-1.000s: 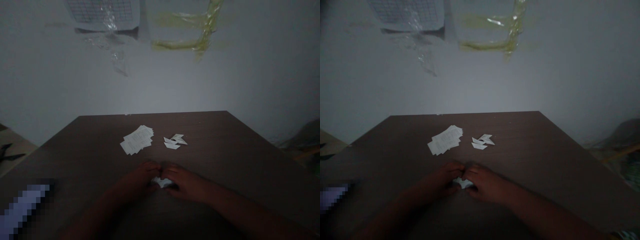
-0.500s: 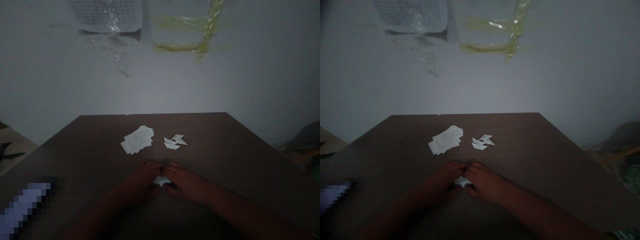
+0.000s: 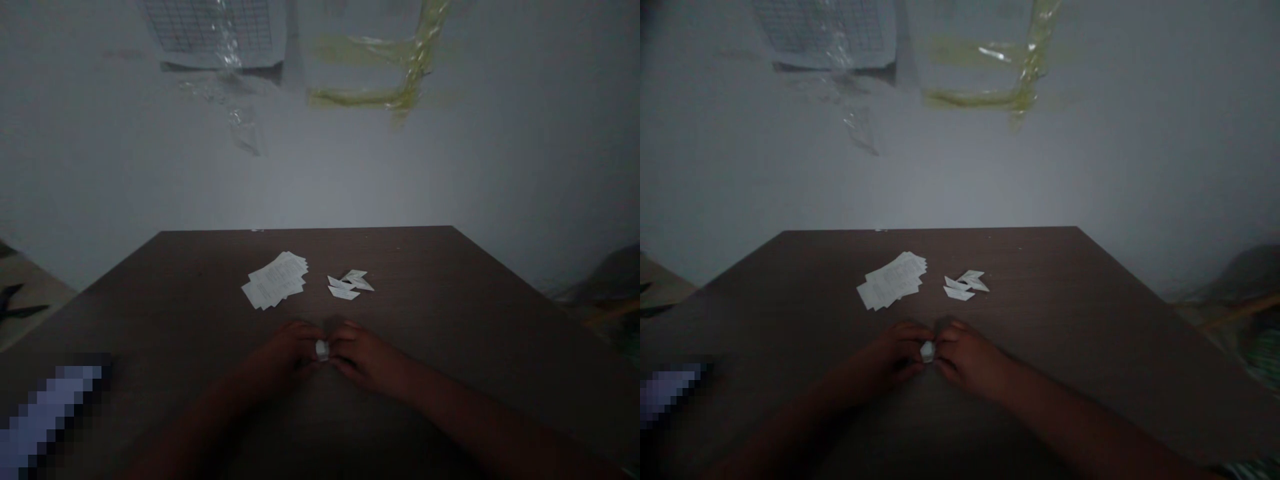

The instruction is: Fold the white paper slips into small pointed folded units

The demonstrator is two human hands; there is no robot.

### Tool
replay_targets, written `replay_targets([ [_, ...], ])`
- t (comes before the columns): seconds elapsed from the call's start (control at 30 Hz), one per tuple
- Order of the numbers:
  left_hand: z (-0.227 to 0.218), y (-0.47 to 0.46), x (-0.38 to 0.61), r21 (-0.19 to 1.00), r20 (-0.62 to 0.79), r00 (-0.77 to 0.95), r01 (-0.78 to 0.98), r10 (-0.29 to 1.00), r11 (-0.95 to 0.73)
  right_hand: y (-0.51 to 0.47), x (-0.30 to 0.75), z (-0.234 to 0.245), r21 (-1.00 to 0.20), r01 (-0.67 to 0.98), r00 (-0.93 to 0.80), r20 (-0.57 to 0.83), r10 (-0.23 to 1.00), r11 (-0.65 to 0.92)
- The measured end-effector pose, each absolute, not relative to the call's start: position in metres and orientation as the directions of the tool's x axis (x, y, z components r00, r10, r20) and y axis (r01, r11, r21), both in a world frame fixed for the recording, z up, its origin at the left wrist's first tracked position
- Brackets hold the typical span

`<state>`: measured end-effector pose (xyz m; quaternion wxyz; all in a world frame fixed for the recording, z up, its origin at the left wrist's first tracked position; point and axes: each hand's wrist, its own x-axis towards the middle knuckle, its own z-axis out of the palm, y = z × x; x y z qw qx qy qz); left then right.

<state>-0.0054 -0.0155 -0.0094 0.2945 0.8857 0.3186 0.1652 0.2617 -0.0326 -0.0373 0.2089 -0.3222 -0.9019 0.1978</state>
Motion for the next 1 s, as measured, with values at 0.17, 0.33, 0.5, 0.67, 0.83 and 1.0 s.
replay_targets([
  [0.17, -0.025, -0.007, -0.012, 0.728, 0.048, 0.674, 0.482, 0.737, -0.488, -0.027, 0.267, -0.036, -0.563, 0.55, -0.616, 0.224, 0.755, 0.617],
  [0.33, -0.028, -0.005, -0.003, 0.717, 0.091, 0.633, 0.494, 0.768, -0.492, -0.024, 0.266, -0.043, -0.564, 0.608, -0.517, 0.254, 0.817, 0.559],
  [0.5, -0.033, -0.004, 0.002, 0.661, 0.143, 0.552, 0.564, 0.821, -0.495, -0.034, 0.259, -0.045, -0.433, 0.67, -0.441, 0.422, 0.792, 0.603],
  [0.67, -0.039, -0.002, 0.0, 0.641, 0.173, 0.454, 0.622, 0.874, -0.45, -0.051, 0.248, -0.04, -0.271, 0.604, -0.644, 0.389, 0.659, 0.749],
  [0.83, -0.032, -0.004, -0.005, 0.662, 0.171, 0.442, 0.61, 0.881, -0.435, -0.054, 0.247, -0.04, -0.312, 0.619, -0.695, 0.212, 0.688, 0.721],
  [1.0, -0.023, -0.004, -0.014, 0.685, 0.117, 0.506, 0.582, 0.855, -0.438, -0.053, 0.252, -0.037, -0.342, 0.618, -0.71, 0.143, 0.69, 0.708],
])
